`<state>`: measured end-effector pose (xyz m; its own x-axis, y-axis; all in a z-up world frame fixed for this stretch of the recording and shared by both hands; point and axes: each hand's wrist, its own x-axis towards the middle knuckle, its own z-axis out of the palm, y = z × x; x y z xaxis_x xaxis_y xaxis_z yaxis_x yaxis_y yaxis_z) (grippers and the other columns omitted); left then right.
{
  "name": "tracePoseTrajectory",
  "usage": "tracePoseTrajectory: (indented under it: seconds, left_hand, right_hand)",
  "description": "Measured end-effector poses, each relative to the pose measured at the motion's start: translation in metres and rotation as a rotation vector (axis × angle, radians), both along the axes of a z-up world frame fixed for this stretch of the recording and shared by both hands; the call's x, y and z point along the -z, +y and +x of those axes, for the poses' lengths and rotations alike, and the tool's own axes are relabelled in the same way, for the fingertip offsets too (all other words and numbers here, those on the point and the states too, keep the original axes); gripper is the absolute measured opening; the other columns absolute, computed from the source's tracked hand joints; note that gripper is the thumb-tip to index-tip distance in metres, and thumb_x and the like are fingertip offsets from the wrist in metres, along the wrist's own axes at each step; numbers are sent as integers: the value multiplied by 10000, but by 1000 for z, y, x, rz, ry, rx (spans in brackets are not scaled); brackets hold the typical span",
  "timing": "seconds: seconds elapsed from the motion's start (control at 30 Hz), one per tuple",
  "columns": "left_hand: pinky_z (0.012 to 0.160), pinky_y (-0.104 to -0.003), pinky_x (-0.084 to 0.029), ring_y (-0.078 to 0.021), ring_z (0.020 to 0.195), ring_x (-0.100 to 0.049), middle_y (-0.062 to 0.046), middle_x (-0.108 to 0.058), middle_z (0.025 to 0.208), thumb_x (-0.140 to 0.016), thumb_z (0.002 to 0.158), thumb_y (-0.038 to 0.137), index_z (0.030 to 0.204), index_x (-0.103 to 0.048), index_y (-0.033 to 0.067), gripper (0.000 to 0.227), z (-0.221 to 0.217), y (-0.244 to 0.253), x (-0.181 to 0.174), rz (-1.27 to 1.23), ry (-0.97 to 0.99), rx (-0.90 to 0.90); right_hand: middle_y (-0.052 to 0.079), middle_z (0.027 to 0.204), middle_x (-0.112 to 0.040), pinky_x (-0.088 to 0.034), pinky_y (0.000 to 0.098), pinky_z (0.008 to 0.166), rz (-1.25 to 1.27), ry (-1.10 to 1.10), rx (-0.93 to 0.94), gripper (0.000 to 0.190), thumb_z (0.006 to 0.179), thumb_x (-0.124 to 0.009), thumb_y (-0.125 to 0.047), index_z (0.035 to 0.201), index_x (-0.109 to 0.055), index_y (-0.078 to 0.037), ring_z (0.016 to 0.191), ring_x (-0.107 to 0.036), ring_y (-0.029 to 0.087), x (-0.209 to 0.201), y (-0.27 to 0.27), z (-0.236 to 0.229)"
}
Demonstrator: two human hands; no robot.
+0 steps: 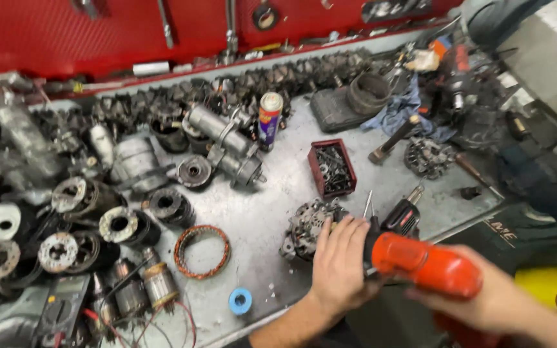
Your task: The person assembles a small motor component on a cluttered workbench. They place a black plastic housing onto a stator, insert screws by hand, and then use a red power drill to tighten the screws. The person handles the motor parts and the drill throughout the process.
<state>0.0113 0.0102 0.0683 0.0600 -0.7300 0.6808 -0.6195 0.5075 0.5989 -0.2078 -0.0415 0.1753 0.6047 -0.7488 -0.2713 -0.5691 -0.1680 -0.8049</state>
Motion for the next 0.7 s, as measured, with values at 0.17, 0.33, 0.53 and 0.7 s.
tracePoseTrajectory:
  seconds: [0.17,0.33,0.53,0.7]
  left_hand:
    - [1170,-511,-474,-333,1169,-675,-126,-700,1141,-846,723,281,1217,-640,38,588,18,-4,-7,-91,-136,94]
    - [900,-492,-519,-366,969,-681,-137,-715,960,-769,687,245,1008,-695,56,379,40,-2,-5,437,-512,713]
    - [873,-451,-548,-323,960,-700,-152,-738,1004,-776,696,265,1099,-703,12,481,12,5,33,939,-462,1350]
    - [895,-410,-559,-266,990,-704,-148,-753,1072,-826,705,309,1174,-706,-11,581,27,16,31,1010,-383,1398]
  right_hand:
    - [85,735,-700,-596,327,651,231,44,180,465,805,-859,-49,1238,-706,-128,660,-625,135,60,50,-2]
    - [7,907,-729,-479,375,693,-233,336,-446,446,828,-737,-200,1269,-680,-158,836,-667,178,46,42,1]
    - [28,998,-615,-476,343,855,-1218,275,-1190,341,914,-582,-224,1198,-620,-39,851,-590,202,-5,53,40]
    - [21,1085,-647,-473,357,882,-1143,142,-1167,387,920,-564,-252,1254,-623,-65,885,-603,204,-19,47,49]
